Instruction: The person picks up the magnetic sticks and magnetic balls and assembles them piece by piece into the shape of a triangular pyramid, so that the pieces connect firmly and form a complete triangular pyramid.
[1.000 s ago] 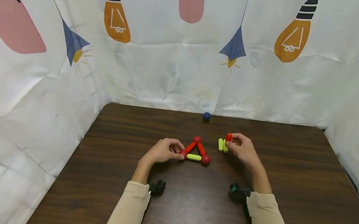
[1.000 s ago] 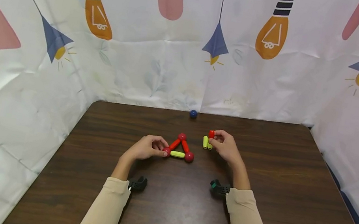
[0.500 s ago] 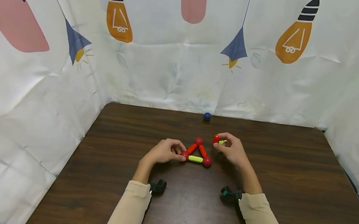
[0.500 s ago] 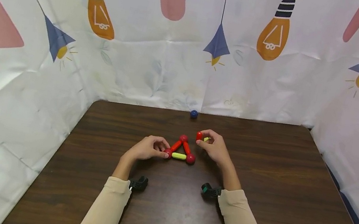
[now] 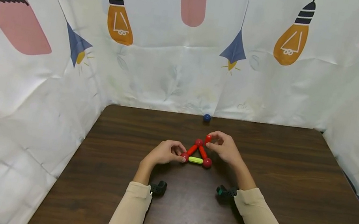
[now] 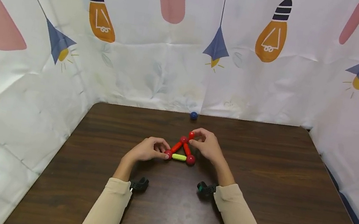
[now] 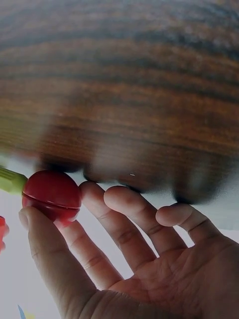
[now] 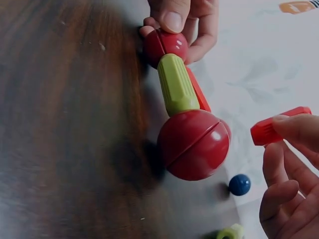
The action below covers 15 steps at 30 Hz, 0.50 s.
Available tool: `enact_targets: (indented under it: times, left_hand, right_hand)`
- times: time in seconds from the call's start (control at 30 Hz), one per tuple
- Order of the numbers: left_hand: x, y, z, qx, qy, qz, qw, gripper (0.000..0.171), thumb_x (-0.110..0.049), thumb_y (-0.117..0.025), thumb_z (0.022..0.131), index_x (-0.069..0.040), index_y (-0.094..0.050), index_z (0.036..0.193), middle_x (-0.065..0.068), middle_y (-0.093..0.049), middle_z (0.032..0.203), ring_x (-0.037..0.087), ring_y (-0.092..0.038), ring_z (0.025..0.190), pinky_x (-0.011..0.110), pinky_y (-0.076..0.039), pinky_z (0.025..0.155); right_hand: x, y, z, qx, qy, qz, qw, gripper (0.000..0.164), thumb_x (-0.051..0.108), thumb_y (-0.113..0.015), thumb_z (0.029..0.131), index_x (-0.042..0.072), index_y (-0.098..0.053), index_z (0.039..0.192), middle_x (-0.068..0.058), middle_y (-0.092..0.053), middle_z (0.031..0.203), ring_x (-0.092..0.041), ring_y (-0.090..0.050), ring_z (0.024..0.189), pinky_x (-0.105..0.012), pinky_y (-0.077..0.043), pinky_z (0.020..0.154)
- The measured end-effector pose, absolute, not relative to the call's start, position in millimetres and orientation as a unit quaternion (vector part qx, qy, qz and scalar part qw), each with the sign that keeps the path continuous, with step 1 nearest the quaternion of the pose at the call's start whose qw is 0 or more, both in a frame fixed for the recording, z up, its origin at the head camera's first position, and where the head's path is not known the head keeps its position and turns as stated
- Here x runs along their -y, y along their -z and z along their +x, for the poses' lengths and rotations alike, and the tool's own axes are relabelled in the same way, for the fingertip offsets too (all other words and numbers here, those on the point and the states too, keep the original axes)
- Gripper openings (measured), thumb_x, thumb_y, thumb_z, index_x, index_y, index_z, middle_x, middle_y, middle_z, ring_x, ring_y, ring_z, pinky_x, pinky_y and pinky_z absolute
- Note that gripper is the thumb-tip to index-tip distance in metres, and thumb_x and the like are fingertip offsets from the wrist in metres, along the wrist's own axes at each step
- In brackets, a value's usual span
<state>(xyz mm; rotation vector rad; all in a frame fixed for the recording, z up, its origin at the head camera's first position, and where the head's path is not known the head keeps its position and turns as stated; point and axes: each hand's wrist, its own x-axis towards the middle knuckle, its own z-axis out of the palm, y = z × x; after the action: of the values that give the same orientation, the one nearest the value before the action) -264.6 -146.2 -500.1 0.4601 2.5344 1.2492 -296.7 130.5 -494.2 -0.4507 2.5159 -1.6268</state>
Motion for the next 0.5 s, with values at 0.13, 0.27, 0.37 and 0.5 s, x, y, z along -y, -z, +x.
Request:
enact_targets:
  times: [0.13,0.27,0.37,0.5]
  left_hand:
    - [146.5,500.6,-264.2,-0.876,-0.433,0.158,0.139,0.021,-0.028,-0.084,0.086,-0.02,-0.075,0.103,0.001,-0.069,0.088,0.018,-0.06,0.073,0.03,-0.05,0.065]
    - [146.3,501.3,-264.1,-0.877,-0.432,0.157,0.138,0.02,-0.027,-0.084,0.086,-0.021,-0.075,0.102,0.0,-0.069,0.088,0.017,-0.06,0.073,0.03,-0.049,0.066]
    - [145.9,501.1,-263.8,-0.878,-0.432,0.156,0.137,0.019,-0.027,-0.084,0.086,-0.021,-0.075,0.102,0.0,-0.069,0.087,0.017,-0.06,0.072,0.03,-0.049,0.066]
    - [145.4,499.7,-263.2,-0.877,-0.435,0.156,0.135,0.019,-0.026,-0.085,0.086,-0.02,-0.075,0.101,0.001,-0.069,0.086,0.017,-0.06,0.072,0.03,-0.049,0.065]
  right_hand:
    - [-125.0,489.8,-304.3,-0.841,0.514,-0.158,0.06,0.026,0.016,-0.076,0.093,0.013,-0.069,0.117,-0.012,-0.071,0.109,-0.035,-0.063,0.078,-0.031,-0.047,0.062]
    - [-119.5,485.7,-309.1,-0.845,0.504,-0.165,0.071,0.026,0.017,-0.076,0.092,0.012,-0.069,0.117,-0.013,-0.071,0.115,-0.03,-0.061,0.076,-0.032,-0.047,0.062]
    - [-115.9,485.4,-312.4,-0.847,0.499,-0.168,0.072,0.025,0.016,-0.076,0.092,0.013,-0.07,0.116,-0.013,-0.071,0.114,-0.025,-0.057,0.073,-0.032,-0.046,0.061]
    - [-113.1,487.3,-315.2,-0.849,0.495,-0.168,0.075,0.025,0.016,-0.076,0.092,0.013,-0.071,0.116,-0.012,-0.072,0.115,-0.022,-0.056,0.072,-0.033,-0.045,0.062]
